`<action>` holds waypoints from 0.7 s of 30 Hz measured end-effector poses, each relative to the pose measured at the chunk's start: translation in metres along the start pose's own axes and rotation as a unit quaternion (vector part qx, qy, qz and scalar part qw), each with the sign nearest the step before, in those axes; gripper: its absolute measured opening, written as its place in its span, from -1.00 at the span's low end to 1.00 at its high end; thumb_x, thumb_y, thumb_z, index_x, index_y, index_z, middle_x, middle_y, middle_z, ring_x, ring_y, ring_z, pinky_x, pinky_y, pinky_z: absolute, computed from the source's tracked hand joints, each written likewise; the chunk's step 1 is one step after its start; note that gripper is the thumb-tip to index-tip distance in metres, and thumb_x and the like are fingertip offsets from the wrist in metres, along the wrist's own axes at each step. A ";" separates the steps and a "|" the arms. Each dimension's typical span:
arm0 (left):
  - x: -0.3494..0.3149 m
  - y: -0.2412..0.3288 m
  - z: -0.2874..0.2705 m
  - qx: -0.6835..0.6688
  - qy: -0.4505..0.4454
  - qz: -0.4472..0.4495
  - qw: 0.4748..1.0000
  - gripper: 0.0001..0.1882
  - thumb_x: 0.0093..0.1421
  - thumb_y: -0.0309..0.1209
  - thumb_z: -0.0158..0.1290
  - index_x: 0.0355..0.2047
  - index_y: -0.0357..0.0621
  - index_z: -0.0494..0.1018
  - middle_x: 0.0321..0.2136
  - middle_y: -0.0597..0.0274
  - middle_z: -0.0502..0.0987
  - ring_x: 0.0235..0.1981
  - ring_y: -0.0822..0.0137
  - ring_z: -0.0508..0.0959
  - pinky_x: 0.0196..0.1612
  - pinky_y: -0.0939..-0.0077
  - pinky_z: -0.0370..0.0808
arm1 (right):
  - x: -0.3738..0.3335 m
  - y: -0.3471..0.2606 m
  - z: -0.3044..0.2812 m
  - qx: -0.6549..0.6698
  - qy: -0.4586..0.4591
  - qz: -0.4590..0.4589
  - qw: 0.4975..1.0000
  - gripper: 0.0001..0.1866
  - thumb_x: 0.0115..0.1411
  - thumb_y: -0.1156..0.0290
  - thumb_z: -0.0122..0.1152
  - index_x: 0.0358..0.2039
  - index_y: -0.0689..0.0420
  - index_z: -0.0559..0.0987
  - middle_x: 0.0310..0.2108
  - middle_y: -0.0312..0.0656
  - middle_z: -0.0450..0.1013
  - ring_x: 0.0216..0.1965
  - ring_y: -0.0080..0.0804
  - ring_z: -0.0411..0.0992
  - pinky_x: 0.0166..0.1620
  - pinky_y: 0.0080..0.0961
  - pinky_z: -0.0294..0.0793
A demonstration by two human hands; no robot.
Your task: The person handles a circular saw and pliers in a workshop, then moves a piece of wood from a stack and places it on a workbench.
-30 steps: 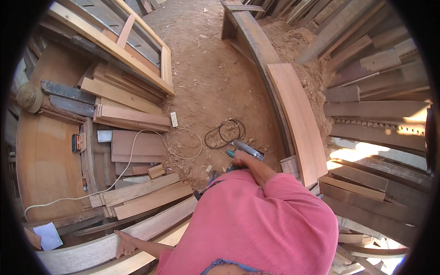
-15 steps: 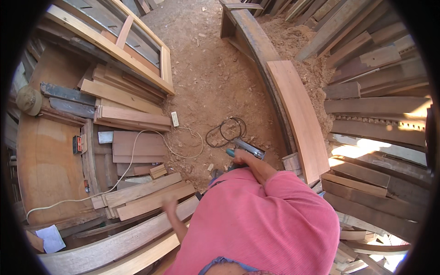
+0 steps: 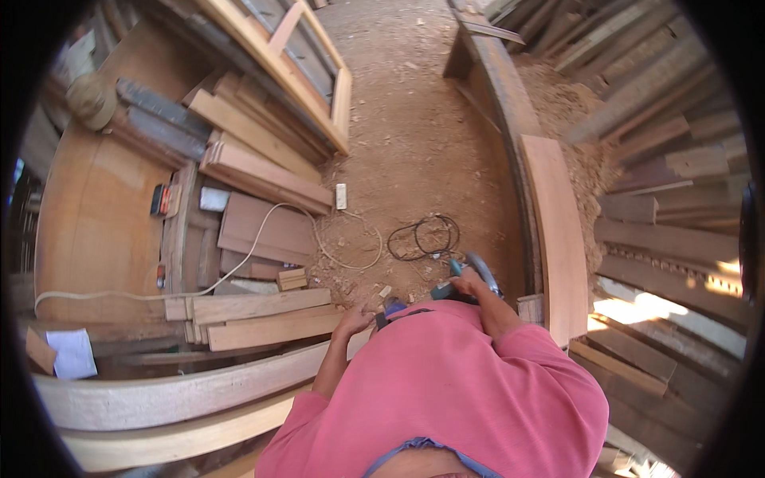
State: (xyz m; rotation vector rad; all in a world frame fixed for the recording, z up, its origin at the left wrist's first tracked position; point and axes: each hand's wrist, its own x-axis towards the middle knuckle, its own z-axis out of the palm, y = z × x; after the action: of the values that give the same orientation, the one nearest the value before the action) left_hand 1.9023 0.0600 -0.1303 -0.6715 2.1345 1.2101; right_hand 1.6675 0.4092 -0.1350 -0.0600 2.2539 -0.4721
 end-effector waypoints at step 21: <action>0.006 0.051 0.019 -0.112 0.059 -0.083 0.988 -0.28 0.14 -0.04 0.14 0.21 -0.25 0.39 0.00 -0.12 0.58 0.01 0.12 0.60 0.03 0.33 0.51 | 0.075 -0.020 -0.044 0.060 -0.069 -0.004 0.996 -0.58 0.14 0.21 0.33 -0.41 0.44 0.60 -0.56 -0.08 0.52 -0.58 -0.29 0.49 -0.47 -0.31 0.48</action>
State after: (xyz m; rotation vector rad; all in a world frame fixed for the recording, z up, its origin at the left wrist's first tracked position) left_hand 1.8686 0.0990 -0.1129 -1.0224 2.0065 1.3585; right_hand 1.5826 0.3897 -0.1554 -0.0401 2.0867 -0.5881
